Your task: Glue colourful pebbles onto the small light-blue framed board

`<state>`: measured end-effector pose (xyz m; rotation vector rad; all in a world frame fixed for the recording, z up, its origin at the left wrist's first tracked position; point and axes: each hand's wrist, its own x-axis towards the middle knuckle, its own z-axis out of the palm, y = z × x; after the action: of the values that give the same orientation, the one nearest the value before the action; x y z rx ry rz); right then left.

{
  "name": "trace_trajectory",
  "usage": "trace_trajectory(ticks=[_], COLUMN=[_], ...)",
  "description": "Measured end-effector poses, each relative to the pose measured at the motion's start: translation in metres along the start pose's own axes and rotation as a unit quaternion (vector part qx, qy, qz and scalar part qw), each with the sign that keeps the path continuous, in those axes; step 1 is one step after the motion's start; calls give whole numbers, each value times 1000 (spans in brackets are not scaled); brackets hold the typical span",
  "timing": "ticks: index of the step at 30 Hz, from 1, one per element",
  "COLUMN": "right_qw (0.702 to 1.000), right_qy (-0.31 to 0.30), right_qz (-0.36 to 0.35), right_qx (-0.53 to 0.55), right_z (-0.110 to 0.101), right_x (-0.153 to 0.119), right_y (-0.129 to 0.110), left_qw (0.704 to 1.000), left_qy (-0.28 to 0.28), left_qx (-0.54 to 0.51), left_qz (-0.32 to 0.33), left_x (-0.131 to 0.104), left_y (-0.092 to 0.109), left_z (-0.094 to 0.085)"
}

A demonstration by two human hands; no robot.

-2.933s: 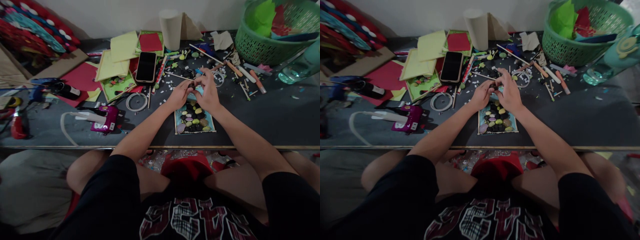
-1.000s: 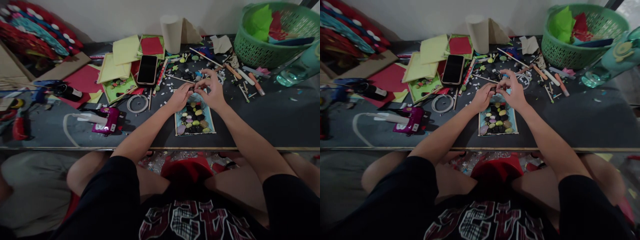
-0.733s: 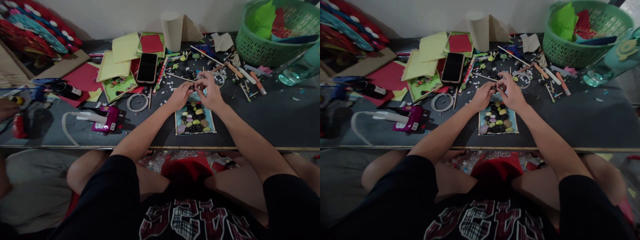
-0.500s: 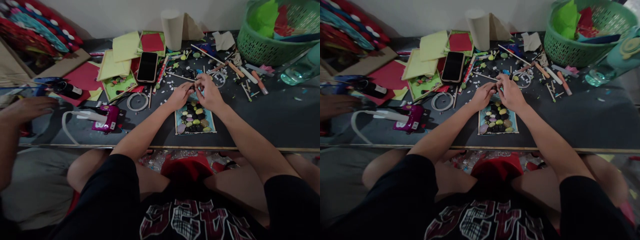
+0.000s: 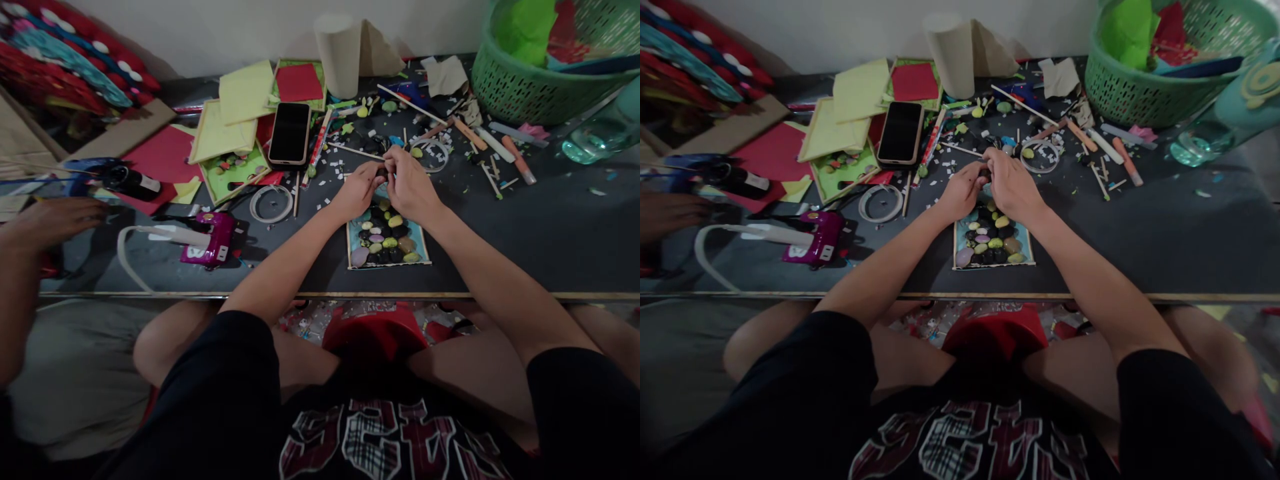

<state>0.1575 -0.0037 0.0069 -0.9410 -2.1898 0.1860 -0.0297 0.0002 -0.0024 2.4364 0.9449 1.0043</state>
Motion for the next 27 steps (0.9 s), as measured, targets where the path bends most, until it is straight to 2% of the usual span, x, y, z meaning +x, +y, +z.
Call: trace_trajectory(ticks=[13,20,27], right_qw=[995,993,993], right_qy=[28,86,79], right_qz=[12,49,66], right_qx=[91,66,57], right_z=[-3,-11,-12], right_x=[-4,-4,-3], right_y=[0,1,-1], left_qw=[1000,1000,1000], left_qy=[11,25,19], left_qx=[-3,8,11], left_qz=[0,-12,-6], left_x=[3,2,2], left_y=[4,2,5], left_z=[-2,-2,-3])
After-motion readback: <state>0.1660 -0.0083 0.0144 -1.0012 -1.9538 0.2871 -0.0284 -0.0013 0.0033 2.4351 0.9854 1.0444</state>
